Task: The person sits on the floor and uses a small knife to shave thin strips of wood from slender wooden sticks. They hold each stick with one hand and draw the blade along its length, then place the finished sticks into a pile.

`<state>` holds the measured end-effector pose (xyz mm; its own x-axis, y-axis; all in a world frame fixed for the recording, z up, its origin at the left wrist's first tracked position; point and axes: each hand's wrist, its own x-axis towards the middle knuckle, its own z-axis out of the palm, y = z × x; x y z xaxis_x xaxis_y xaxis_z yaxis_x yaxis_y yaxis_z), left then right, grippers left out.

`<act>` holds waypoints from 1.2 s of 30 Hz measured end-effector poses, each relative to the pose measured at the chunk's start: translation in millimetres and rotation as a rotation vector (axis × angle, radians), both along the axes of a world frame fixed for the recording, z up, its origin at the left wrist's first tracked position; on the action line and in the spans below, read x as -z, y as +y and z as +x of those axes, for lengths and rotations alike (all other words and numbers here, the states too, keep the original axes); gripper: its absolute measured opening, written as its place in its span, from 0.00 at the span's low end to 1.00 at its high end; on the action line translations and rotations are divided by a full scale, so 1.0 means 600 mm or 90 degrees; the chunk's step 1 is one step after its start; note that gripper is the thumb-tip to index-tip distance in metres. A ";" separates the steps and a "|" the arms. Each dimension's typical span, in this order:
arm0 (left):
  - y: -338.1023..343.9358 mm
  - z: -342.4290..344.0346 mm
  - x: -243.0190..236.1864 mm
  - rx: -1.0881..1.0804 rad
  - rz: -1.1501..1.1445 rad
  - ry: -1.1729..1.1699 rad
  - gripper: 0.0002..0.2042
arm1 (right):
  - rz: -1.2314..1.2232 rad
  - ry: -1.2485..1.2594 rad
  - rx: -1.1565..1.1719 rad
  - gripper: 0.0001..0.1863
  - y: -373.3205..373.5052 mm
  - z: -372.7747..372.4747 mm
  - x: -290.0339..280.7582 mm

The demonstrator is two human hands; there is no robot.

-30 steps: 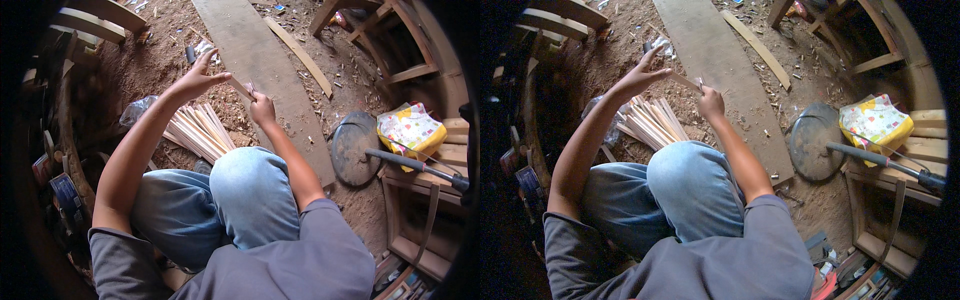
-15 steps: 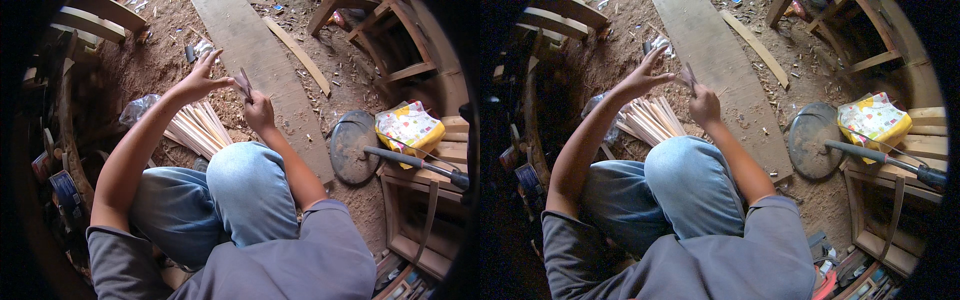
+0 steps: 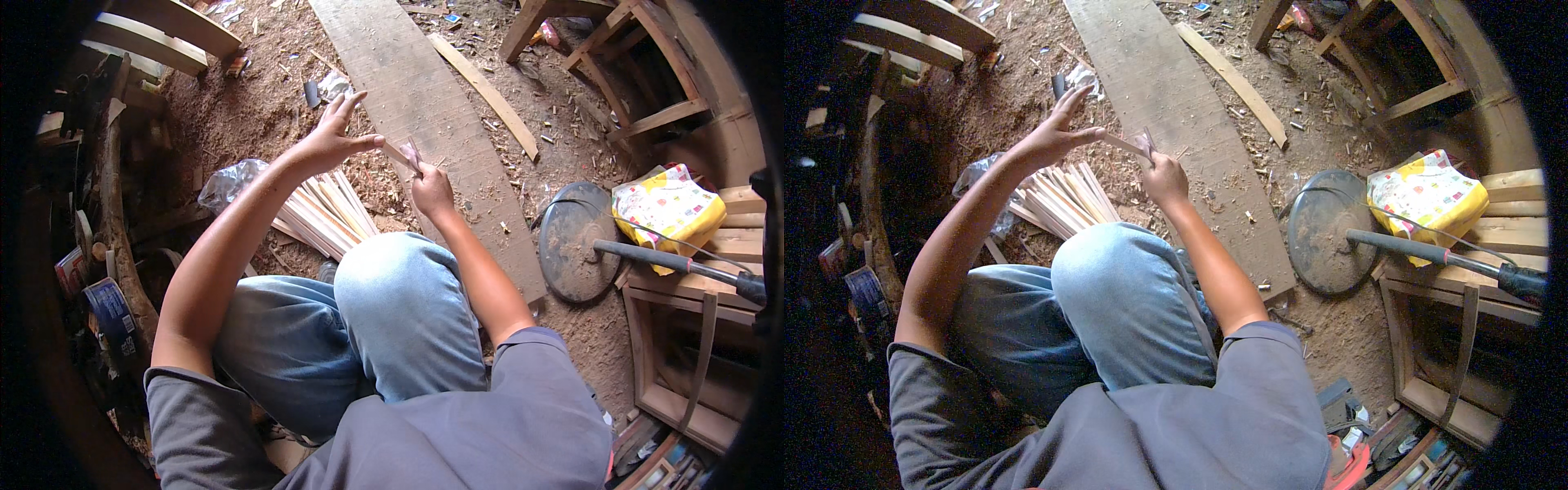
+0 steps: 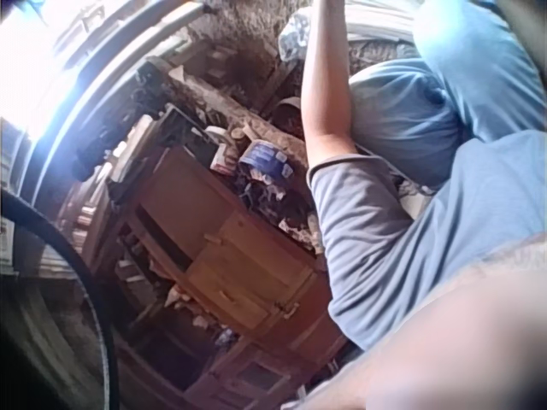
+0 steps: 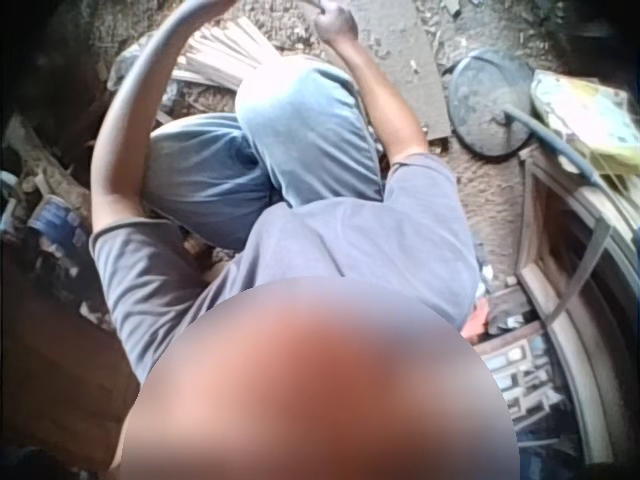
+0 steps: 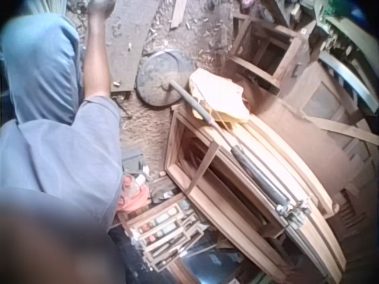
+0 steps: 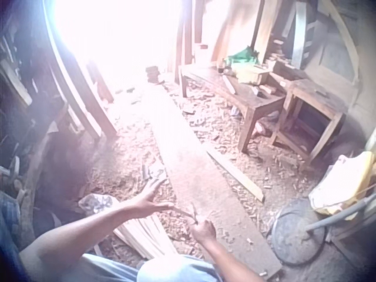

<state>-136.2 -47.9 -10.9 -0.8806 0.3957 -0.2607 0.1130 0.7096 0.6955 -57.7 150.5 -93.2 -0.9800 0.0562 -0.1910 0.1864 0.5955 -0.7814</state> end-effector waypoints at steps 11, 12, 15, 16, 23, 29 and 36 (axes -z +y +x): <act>-0.020 -0.012 0.018 -0.010 0.052 0.026 0.48 | -0.173 0.285 -0.031 0.20 -0.013 -0.013 -0.004; -0.020 -0.011 0.018 -0.005 0.073 0.005 0.48 | -0.163 0.265 -0.050 0.20 -0.004 -0.019 0.004; -0.012 -0.007 0.018 -0.020 0.051 -0.014 0.46 | -0.273 0.231 -0.085 0.17 0.015 -0.033 0.029; -0.008 -0.007 0.016 -0.006 0.037 -0.007 0.45 | -0.299 0.228 -0.098 0.16 0.022 -0.040 0.035; 0.015 -0.014 0.001 0.010 0.051 -0.001 0.39 | -0.490 0.090 -0.154 0.15 0.050 -0.071 0.058; 0.008 -0.025 -0.018 0.035 0.100 -0.081 0.38 | -0.572 -0.029 -0.249 0.15 0.065 -0.096 0.055; 0.012 -0.022 -0.031 0.100 0.033 0.007 0.38 | -0.572 -0.080 -0.263 0.14 0.079 -0.094 0.046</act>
